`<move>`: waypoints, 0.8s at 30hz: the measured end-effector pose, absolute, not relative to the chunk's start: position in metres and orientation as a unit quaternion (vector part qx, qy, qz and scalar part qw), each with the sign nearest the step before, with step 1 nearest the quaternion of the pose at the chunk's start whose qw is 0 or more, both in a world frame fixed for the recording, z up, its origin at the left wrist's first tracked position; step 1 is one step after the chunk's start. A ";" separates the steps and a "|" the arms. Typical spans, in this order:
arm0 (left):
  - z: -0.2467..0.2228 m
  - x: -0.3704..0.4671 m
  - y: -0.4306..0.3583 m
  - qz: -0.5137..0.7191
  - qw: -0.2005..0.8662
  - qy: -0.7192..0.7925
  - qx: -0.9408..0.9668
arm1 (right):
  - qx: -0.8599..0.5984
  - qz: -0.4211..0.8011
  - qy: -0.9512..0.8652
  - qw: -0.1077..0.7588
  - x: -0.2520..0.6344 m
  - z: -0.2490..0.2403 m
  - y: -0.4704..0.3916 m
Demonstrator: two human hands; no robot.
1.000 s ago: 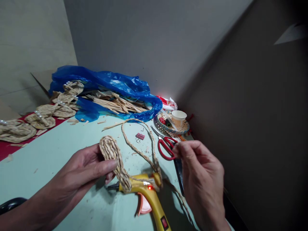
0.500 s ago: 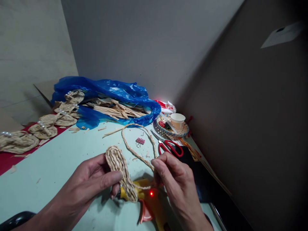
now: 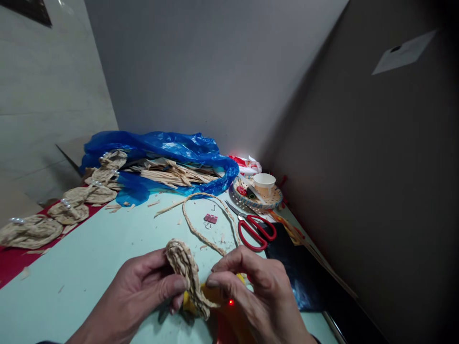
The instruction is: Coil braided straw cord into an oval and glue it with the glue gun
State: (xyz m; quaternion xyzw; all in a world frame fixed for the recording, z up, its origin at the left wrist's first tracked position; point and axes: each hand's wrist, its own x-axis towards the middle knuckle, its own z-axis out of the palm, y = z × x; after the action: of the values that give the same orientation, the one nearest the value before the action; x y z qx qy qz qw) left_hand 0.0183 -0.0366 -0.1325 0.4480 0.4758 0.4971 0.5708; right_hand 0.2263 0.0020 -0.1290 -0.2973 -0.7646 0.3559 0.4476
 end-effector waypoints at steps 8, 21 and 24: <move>-0.132 0.022 -0.045 0.484 0.584 0.530 0.381 | -0.312 0.351 -0.756 0.456 0.225 -0.127 0.001; -0.122 0.020 -0.045 0.546 0.621 0.482 0.289 | -0.411 0.302 -0.702 0.497 0.232 -0.120 0.005; -0.119 0.018 -0.045 0.554 0.641 0.468 0.251 | -0.397 0.277 -0.725 0.490 0.231 -0.116 0.002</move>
State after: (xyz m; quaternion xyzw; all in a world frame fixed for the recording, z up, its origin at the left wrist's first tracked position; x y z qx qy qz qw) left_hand 0.0175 -0.0452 -0.1193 0.2507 0.4683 0.5537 0.6413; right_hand 0.2306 0.0016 -0.1162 -0.3970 -0.7255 0.2765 0.4896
